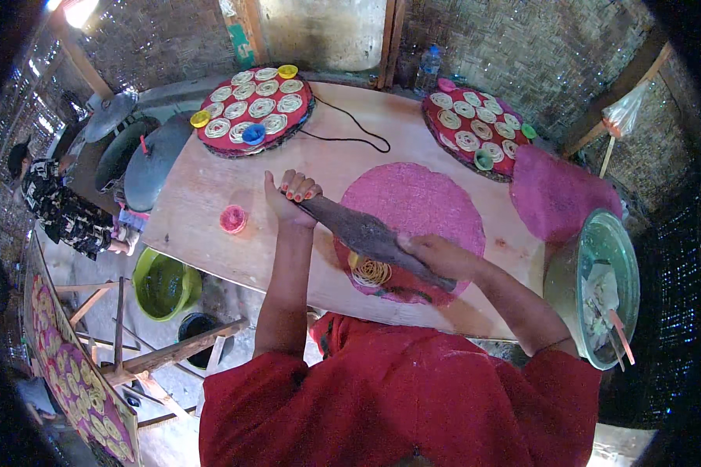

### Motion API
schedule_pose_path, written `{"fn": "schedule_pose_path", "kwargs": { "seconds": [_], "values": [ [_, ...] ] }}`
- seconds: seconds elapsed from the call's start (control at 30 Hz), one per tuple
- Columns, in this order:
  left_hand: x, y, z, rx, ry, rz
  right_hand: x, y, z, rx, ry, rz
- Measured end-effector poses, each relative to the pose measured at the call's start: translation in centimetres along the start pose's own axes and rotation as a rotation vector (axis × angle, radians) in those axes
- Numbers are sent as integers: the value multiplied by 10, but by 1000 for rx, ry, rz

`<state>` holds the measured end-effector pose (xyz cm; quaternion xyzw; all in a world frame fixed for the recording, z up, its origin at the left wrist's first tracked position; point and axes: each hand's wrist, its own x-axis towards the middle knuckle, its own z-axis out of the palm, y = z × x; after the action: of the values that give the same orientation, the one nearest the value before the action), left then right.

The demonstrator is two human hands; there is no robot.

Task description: The person places markers on trays of coiled noodles, scoops dough from a basin into a wooden hand press, and extrudes dough coils onto cloth mats.

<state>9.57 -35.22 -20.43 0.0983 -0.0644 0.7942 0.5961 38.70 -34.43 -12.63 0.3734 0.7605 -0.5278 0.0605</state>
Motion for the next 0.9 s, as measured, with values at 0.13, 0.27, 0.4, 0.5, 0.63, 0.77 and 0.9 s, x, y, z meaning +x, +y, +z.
{"fn": "schedule_pose_path", "kwargs": {
  "seconds": [0.13, 0.27, 0.4, 0.5, 0.63, 0.77, 0.9],
  "values": [
    [4, -2, -6, -92, -57, -22, 11, 22, 4, 800, -327, 19],
    [3, -4, -6, -129, -50, -28, 25, 14, 49, 1299, -424, -146],
    [3, -5, -2, -193, -53, -50, 48, 29, 74, 1375, -301, -150],
    [3, 2, -11, -219, -68, -37, 49, 23, 80, 1322, -250, -172],
    [1, 2, -16, -184, -32, 42, 47, 28, 71, 1403, -485, -227],
    [-1, 5, -19, -174, -73, 67, 48, 35, 80, 1313, -408, -179],
    [3, 21, -19, -47, -175, 80, 53, 60, 102, 863, -296, 26]
  ]
}}
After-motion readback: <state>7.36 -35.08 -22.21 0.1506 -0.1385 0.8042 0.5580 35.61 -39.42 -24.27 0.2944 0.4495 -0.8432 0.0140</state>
